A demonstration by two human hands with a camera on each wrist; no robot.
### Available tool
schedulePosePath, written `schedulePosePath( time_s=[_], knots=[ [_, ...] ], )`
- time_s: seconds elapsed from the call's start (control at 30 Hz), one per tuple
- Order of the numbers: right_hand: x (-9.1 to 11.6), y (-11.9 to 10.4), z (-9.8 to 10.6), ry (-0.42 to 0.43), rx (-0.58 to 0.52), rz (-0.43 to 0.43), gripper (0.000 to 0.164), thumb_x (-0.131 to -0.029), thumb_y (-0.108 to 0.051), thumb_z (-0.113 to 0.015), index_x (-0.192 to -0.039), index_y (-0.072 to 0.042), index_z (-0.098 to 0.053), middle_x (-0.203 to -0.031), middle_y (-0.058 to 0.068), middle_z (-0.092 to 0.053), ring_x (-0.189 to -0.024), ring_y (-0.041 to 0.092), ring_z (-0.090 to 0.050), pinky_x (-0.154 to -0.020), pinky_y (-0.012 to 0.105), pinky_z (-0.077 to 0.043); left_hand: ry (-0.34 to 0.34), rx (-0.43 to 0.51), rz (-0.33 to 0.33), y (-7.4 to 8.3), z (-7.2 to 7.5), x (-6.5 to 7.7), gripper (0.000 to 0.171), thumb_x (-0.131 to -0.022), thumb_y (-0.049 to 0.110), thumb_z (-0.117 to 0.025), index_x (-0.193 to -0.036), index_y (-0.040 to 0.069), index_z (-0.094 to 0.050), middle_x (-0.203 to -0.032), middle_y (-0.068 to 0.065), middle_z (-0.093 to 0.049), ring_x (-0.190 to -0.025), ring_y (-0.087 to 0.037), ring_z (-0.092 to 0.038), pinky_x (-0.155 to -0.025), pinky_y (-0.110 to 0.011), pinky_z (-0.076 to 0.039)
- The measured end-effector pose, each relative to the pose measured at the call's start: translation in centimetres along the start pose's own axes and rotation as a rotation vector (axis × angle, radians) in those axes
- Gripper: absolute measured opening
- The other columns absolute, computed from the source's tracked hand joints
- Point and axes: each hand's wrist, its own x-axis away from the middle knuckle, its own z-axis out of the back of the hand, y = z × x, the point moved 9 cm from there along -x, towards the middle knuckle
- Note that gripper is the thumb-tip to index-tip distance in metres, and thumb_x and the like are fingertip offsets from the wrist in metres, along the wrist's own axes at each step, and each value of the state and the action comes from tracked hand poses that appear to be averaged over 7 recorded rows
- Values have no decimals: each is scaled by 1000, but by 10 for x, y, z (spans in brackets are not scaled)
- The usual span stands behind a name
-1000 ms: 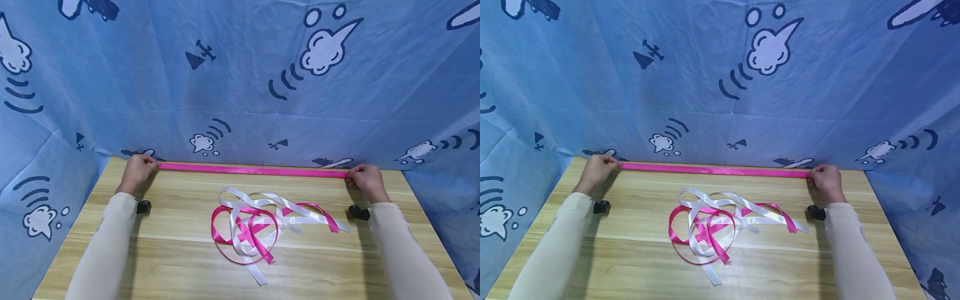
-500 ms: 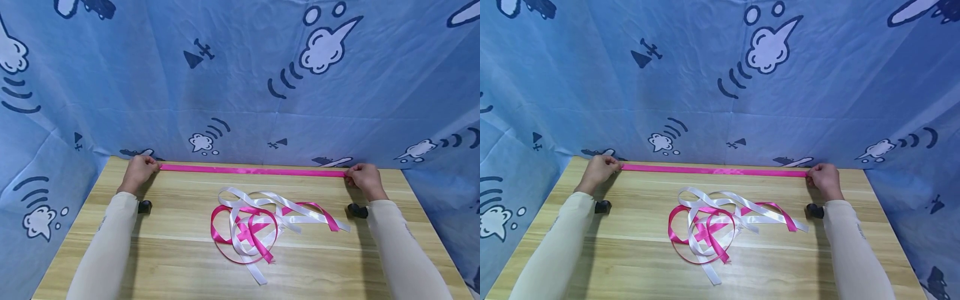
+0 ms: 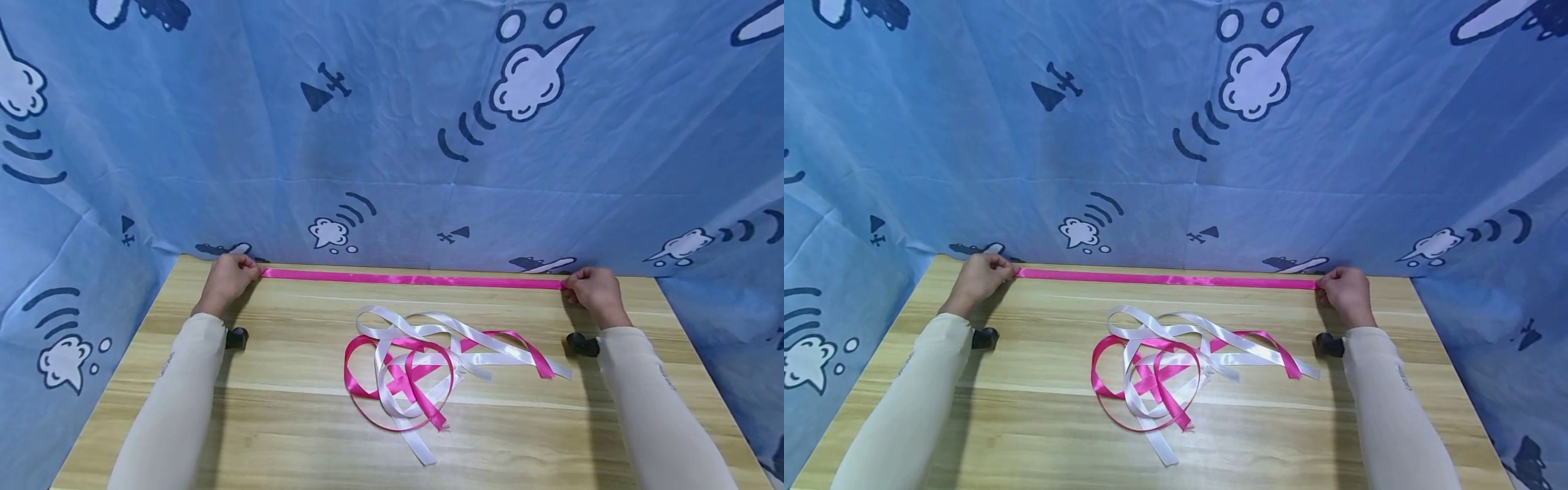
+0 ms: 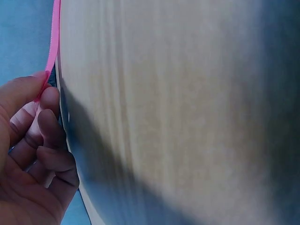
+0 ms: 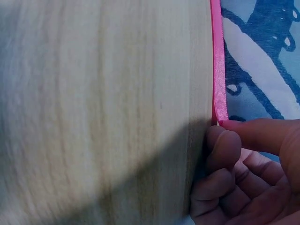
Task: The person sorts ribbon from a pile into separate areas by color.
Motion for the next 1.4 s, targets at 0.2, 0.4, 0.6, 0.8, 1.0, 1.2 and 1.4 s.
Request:
schedulePosePath(
  time_s=[0.2, 0.4, 0.6, 0.8, 1.0, 1.2, 1.4],
  knots=[
    [0, 2, -1, 10, 5, -25, 20, -104, -5, -56, -108, 12, -65, -83, 12, -73, -61, 9, -60, -54, 24, -53, 2, -19, -9, -3, -1, 0, 22, -101, 19, -67, -98, -2, -71, -95, -16, -69, -81, -26, -55, -68, -31, -43],
    [2, 5, 2, 29, 27, -37, 25, -105, -14, -60, -111, 9, -65, -88, 13, -71, -64, 12, -61, -55, 24, -52, 0, -4, 4, -6, 0, 2, 28, -101, 25, -69, -103, -3, -71, -102, -19, -69, -88, -28, -57, -73, -32, -44],
    [8, 11, 11, 37, 36, -40, 35, -106, -24, -57, -116, 9, -63, -89, 12, -70, -66, 10, -62, -58, 25, -52, -5, 6, 2, -9, 2, 7, 32, -101, 27, -70, -112, -3, -69, -107, -21, -68, -94, -30, -60, -78, -33, -46],
    [16, 16, 25, 57, 12, -12, 42, -107, -33, -54, -116, 8, -63, -81, 1, -68, -65, 5, -62, -60, 23, -51, 17, 32, -32, -4, 7, 13, 30, -100, 22, -71, -115, -4, -68, -110, -24, -69, -97, -34, -65, -78, -32, -49],
    [30, 18, 39, 116, 23, 5, 44, -107, -38, -55, -112, 4, -65, -73, -8, -63, -69, 8, -55, -61, 25, -45, 43, 82, -91, 8, 16, 24, 33, -101, 20, -69, -123, -4, -66, -114, -23, -68, -101, -33, -64, -74, -24, -47],
    [52, 18, 45, 165, -34, 9, 47, -105, -43, -57, -123, 0, -63, -86, -13, -60, -73, 1, -57, -62, 24, -47, -22, 187, -121, 18, 16, 38, 50, -103, 35, -68, -138, 0, -61, -133, -23, -63, -116, -36, -61, -84, -28, -48],
    [75, 5, 49, 193, -117, 107, 50, -107, -42, -57, -134, 0, -58, -87, -30, -56, -77, -9, -61, -64, 17, -48, -47, 257, -161, 25, 17, 58, 61, -106, 45, -61, -150, 4, -52, -158, -20, -48, -134, -41, -52, -104, -58, -45]
  ],
)
